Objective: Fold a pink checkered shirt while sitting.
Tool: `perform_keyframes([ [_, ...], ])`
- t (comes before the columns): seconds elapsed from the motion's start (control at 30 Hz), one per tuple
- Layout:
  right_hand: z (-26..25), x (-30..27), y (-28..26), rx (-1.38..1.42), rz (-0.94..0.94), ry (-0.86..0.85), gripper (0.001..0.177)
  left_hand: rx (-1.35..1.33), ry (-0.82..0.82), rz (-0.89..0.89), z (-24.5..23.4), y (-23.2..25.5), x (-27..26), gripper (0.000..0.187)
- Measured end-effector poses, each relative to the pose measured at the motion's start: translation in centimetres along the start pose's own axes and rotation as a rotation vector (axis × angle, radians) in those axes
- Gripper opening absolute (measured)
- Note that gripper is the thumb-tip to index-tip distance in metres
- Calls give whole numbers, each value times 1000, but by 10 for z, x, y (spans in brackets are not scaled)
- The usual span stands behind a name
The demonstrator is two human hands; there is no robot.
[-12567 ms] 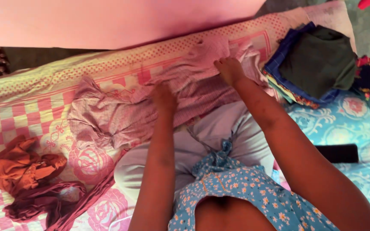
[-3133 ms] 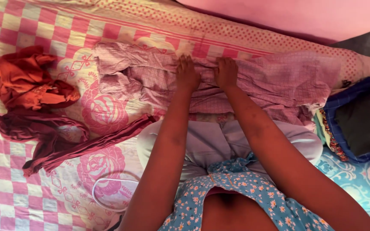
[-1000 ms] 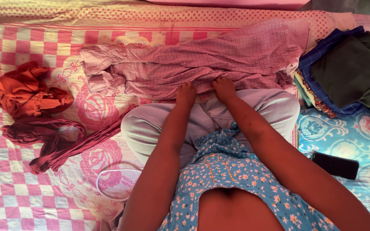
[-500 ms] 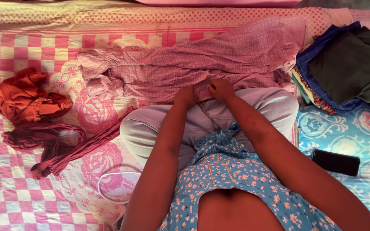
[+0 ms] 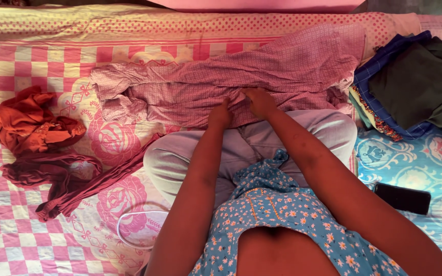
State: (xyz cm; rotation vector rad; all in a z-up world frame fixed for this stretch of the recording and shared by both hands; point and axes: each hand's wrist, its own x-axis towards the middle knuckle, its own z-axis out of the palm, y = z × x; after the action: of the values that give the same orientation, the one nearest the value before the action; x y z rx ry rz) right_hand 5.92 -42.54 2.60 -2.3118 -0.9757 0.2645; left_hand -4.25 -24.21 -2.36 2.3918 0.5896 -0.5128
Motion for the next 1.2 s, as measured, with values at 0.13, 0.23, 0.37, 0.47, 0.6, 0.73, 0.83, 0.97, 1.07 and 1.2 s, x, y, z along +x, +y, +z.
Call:
perform_keyframes([
  [0.13, -3, 11, -7, -76, -76, -154, 64, 0, 42, 53, 27, -20, 20, 44],
  [0.23, 3, 16, -7, -168, -90, -219, 63, -27, 75, 78, 7, -4, 6, 53],
  [0.37, 19, 20, 7, -292, 25, -294, 53, 9, 32, 38, 4, -3, 6, 78],
  [0.47, -2, 23, -20, -280, 97, -329, 46, -19, 12, 93, 12, -4, 9, 84],
  [0.6, 0, 16, -17, -292, 118, -347, 42, -170, 113, 265, 11, 11, 8, 66],
  [0.73, -18, 16, -8, -350, 110, -359, 41, -129, 265, 210, 20, 15, 18, 24],
  [0.83, -36, 13, 12, -318, 159, -384, 46, -112, 370, 127, 14, 29, 9, 21],
  [0.97, -52, 3, 55, -200, 230, -342, 45, -44, 261, -65, -5, 61, -6, 20],
  [1.07, -53, -3, 74, -133, 185, -274, 42, 6, 505, 227, 20, 81, -2, 24],
  [1.2, -44, -10, 86, -26, 98, -212, 37, 79, 543, 492, 8, 134, -13, 36],
])
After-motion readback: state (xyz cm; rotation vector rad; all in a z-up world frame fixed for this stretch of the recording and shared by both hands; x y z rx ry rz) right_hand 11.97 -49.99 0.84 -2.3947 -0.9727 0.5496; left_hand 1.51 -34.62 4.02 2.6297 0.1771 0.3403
